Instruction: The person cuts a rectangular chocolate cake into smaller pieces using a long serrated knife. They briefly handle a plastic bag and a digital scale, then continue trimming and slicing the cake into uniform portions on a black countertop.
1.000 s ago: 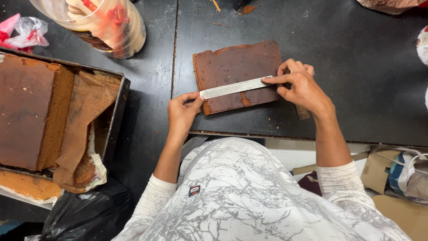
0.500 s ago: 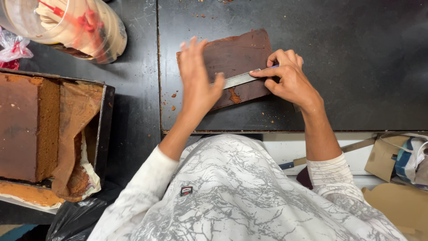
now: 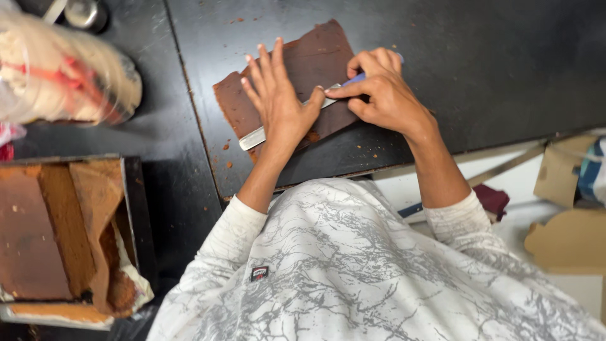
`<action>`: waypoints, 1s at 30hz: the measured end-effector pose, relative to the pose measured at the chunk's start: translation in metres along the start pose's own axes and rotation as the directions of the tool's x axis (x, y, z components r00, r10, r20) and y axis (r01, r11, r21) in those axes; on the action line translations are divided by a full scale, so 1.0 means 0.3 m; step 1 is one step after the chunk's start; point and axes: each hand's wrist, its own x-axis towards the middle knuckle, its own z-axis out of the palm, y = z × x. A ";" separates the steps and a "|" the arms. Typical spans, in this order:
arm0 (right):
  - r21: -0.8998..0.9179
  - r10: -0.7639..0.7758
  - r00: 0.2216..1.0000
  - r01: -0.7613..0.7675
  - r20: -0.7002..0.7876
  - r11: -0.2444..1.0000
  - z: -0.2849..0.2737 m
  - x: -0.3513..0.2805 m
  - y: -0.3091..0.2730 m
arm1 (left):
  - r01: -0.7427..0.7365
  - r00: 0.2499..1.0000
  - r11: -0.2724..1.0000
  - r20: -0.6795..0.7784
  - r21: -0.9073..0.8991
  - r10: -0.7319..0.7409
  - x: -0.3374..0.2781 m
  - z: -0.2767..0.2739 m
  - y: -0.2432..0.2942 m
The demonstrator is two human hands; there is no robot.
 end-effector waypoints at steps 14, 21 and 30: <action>0.018 0.360 0.931 -0.360 -0.062 0.933 -0.144 -0.388 -0.158 | -0.002 0.981 0.991 0.191 0.136 -0.024 0.046 -0.024 -0.010; 0.471 0.684 0.670 -0.523 -0.288 0.710 -0.049 -0.758 -0.212 | -0.076 0.977 0.986 0.207 0.148 0.044 0.031 -0.044 -0.014; 0.813 0.855 0.409 -0.345 -0.319 0.469 0.048 -0.791 -0.225 | -0.206 0.951 0.940 0.282 0.272 0.127 0.010 -0.035 -0.001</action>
